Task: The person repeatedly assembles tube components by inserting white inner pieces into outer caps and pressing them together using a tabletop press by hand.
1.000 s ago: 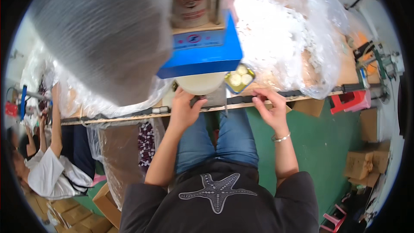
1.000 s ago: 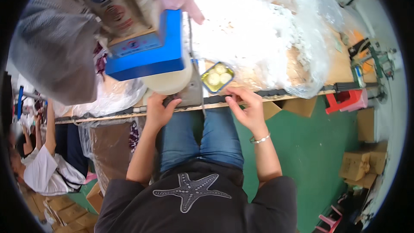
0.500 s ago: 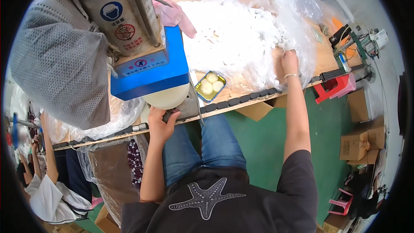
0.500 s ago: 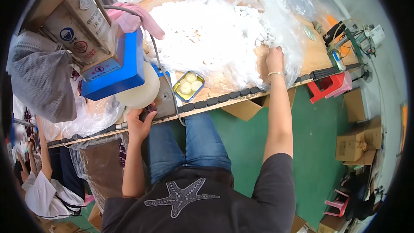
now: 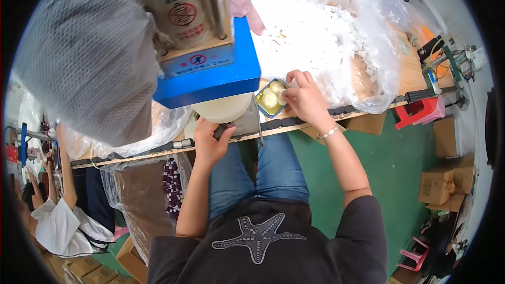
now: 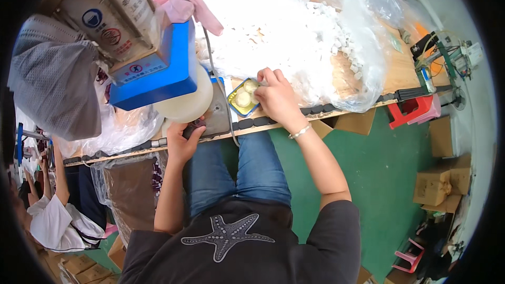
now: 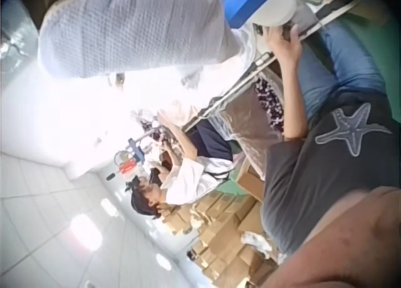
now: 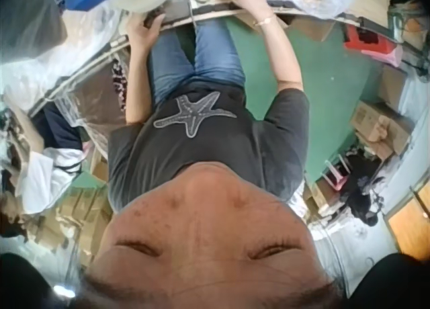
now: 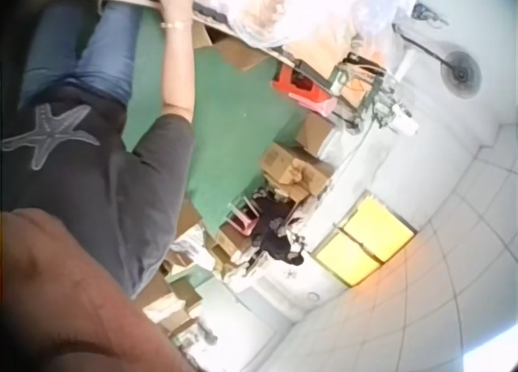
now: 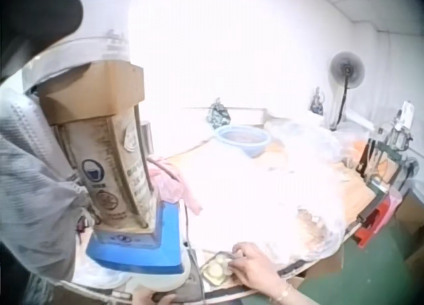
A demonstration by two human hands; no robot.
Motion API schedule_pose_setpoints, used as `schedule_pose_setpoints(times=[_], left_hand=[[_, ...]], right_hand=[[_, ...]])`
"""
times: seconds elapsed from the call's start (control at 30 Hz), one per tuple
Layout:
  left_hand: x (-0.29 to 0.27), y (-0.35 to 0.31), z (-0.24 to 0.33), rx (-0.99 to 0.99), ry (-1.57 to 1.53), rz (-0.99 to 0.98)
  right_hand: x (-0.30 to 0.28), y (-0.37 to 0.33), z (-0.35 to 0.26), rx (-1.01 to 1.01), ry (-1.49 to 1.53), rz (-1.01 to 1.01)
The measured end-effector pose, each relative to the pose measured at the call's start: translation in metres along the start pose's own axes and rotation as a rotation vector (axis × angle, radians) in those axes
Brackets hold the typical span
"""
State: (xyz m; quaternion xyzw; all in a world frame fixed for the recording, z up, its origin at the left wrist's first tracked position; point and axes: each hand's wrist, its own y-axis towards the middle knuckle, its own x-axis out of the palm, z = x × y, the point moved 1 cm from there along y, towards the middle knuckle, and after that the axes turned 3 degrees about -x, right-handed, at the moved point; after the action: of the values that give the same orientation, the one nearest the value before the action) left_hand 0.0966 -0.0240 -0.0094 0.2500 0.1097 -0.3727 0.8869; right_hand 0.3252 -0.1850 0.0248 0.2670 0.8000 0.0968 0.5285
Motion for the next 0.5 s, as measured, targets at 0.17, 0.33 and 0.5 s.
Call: schedule_pose_setpoints(times=[0.17, 0.33, 0.5], left_hand=[[-0.002, 0.001, 0.001, 0.055, 0.021, -0.001], [-0.006, 0.003, 0.009, 0.099, 0.056, 0.005], [-0.005, 0.002, 0.002, 0.051, 0.048, -0.026]], right_hand=[[0.008, 0.003, 0.001, 0.062, -0.078, -0.119], [0.013, -0.003, -0.001, 0.296, 0.177, 0.252], [0.035, 0.001, -0.072, 0.288, 1.209, 0.094]])
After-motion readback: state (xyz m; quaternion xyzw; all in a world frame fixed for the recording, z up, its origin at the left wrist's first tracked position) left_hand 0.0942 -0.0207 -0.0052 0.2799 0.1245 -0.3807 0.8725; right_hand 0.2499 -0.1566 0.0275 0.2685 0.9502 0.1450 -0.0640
